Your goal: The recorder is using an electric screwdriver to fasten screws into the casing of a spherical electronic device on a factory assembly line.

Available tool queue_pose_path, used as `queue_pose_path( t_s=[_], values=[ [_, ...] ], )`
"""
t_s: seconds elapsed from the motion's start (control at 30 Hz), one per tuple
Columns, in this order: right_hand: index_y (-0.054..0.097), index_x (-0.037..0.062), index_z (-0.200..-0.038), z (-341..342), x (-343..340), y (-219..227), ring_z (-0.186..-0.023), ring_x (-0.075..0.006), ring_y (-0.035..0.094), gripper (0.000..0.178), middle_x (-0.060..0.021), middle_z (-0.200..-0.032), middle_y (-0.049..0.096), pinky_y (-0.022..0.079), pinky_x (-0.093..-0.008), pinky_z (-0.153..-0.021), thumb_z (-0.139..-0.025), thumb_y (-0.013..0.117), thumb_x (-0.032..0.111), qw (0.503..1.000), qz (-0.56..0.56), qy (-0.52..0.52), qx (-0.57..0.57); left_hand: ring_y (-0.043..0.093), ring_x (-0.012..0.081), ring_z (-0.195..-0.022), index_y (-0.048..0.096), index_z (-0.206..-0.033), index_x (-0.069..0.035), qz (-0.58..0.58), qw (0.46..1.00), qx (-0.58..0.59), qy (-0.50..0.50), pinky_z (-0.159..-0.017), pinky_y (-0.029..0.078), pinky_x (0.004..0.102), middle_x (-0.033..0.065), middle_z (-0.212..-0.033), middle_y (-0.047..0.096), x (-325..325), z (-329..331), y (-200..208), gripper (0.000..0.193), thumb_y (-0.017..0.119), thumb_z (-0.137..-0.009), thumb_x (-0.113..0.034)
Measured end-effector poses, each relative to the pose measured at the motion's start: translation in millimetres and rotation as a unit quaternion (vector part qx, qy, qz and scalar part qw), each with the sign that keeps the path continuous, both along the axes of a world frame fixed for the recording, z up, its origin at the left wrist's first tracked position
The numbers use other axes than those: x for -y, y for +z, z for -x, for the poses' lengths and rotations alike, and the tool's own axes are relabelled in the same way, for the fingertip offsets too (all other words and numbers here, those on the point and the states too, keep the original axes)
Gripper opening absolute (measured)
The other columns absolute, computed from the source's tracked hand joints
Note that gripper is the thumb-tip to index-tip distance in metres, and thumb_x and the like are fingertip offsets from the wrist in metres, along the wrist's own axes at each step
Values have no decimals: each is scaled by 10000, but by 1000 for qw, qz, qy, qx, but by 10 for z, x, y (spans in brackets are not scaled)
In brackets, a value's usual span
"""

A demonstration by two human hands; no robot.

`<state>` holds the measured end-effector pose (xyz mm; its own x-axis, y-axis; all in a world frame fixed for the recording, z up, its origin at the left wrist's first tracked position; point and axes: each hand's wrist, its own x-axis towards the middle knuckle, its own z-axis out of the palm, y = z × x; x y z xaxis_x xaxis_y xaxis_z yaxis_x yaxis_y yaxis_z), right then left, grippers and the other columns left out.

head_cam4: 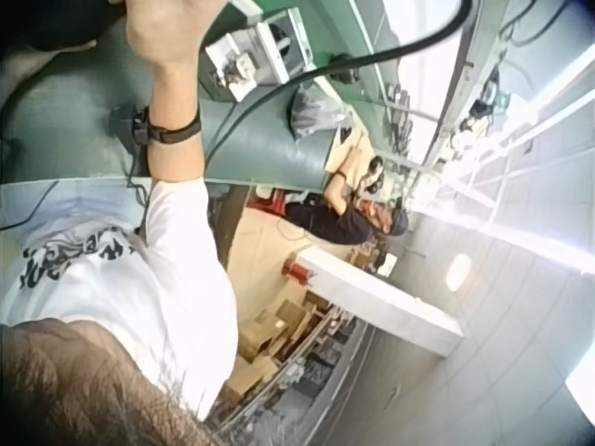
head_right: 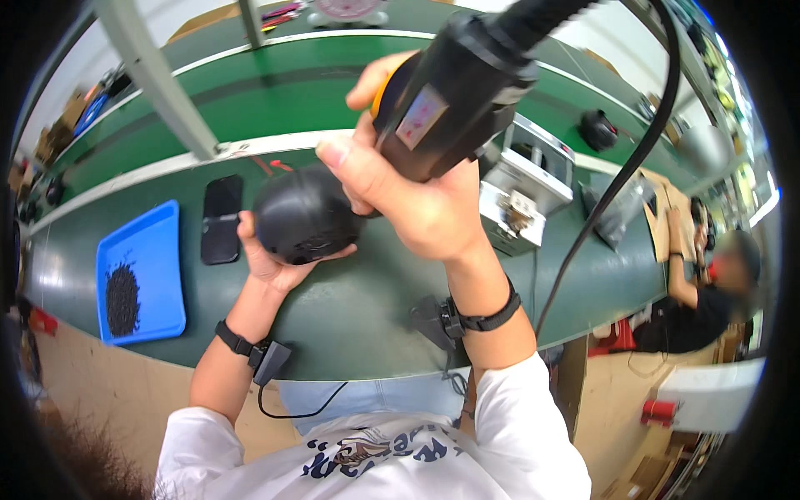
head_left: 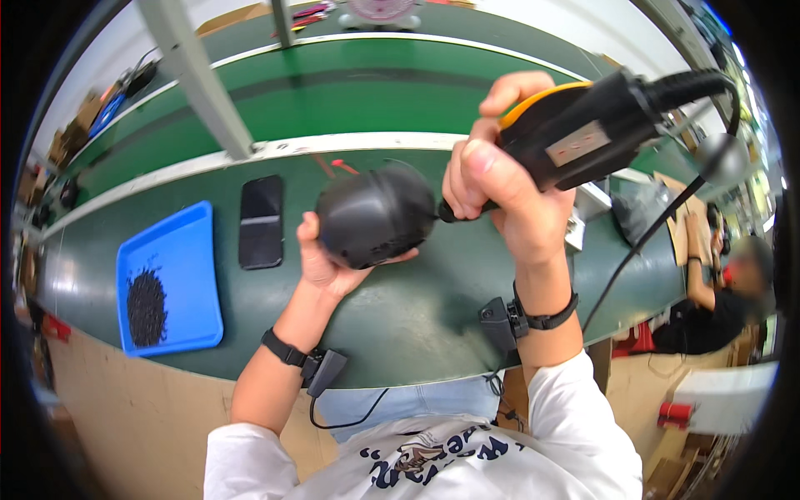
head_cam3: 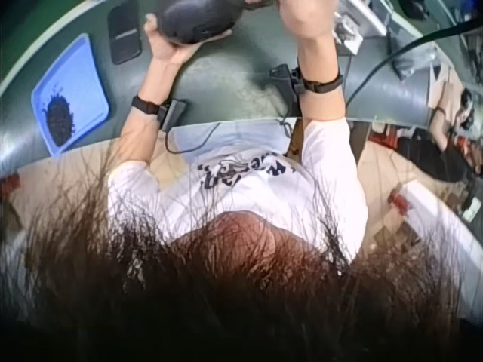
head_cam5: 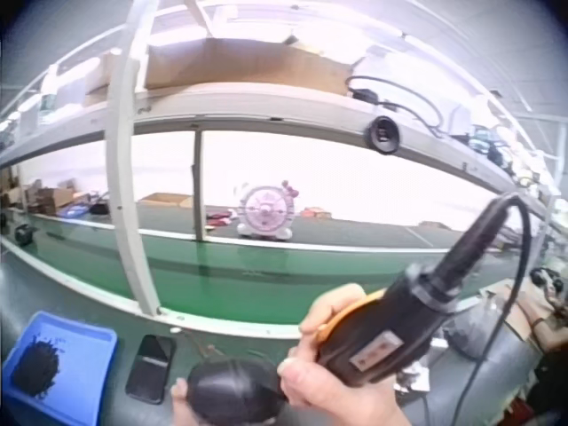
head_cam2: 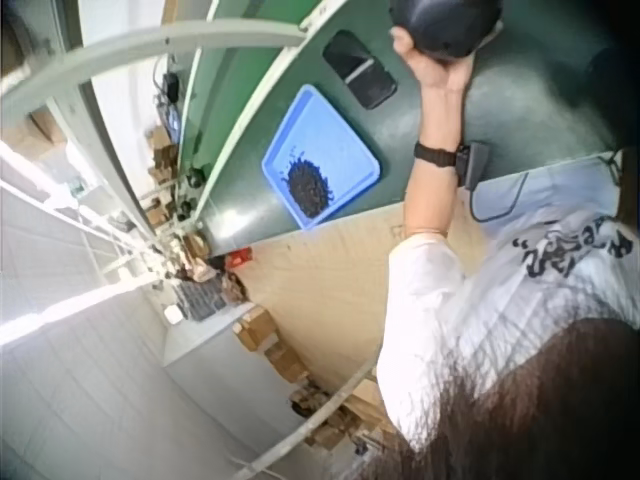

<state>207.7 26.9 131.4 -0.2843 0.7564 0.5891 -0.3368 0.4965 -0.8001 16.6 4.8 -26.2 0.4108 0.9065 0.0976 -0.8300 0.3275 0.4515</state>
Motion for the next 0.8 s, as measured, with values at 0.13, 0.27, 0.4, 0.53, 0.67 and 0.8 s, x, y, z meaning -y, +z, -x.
queue_pose_path(
  t_s=[0.13, 0.27, 0.4, 0.53, 0.67, 0.8],
  values=[
    [406, 18, -1230, -517, 144, 252, -517, -156, 482, 326, -46, -641, 452, 441, -322, -494, -941, 530, 107, 992, -47, -115, -5, 353, 436, -1410, 327, -1522, -203, 52, 995, -65, 62, -1078, 303, 749, 173, -1540, 354, 38, -27, 2, 1075, 711, -683, -754],
    [535, -3, -1047, -1148, 100, 36, -617, -186, 589, 176, -55, -689, 531, 590, -419, -701, -901, 627, 30, 950, -38, -308, 21, 356, 405, -1417, 341, -1519, -201, 89, 989, -51, 106, -1112, 287, 718, 154, -1542, 359, 24, -92, 40, 1044, 751, -698, -697],
    [553, -7, -1011, -1559, 21, -345, -542, -155, 608, 199, -50, -641, 592, 543, -306, -566, -875, 697, 13, 934, -6, -356, -15, 373, 399, -1406, 369, -1503, -200, 110, 987, -48, 107, -1110, 296, 714, 146, -1533, 376, 5, -152, 6, 1017, 764, -699, -681],
    [536, 28, -1024, -1630, -24, -496, -522, -156, 537, 155, -54, -627, 512, 490, -338, -511, -908, 640, 23, 939, 15, -344, -22, 370, 401, -1408, 364, -1507, -200, 87, 991, -44, 88, -1109, 298, 713, 145, -1534, 374, 41, -101, -18, 1024, 765, -697, -680],
    [529, 28, -1014, -1628, -33, -471, -484, -145, 498, 158, -52, -612, 501, 427, -313, -459, -906, 643, 24, 951, 47, -305, -29, 371, 412, -1403, 349, -1509, -177, 66, 993, -47, 85, -1106, 314, 710, 153, -1528, 371, 37, -106, -19, 1035, 753, -706, -690],
    [547, 15, -972, -1546, -23, -374, -469, -130, 532, 177, -47, -589, 547, 423, -281, -455, -880, 696, 39, 943, 7, -333, -22, 375, 420, -1398, 340, -1504, -155, 80, 992, -51, 87, -1104, 332, 704, 157, -1518, 374, 40, -104, -22, 1017, 731, -734, -692]
  ],
)
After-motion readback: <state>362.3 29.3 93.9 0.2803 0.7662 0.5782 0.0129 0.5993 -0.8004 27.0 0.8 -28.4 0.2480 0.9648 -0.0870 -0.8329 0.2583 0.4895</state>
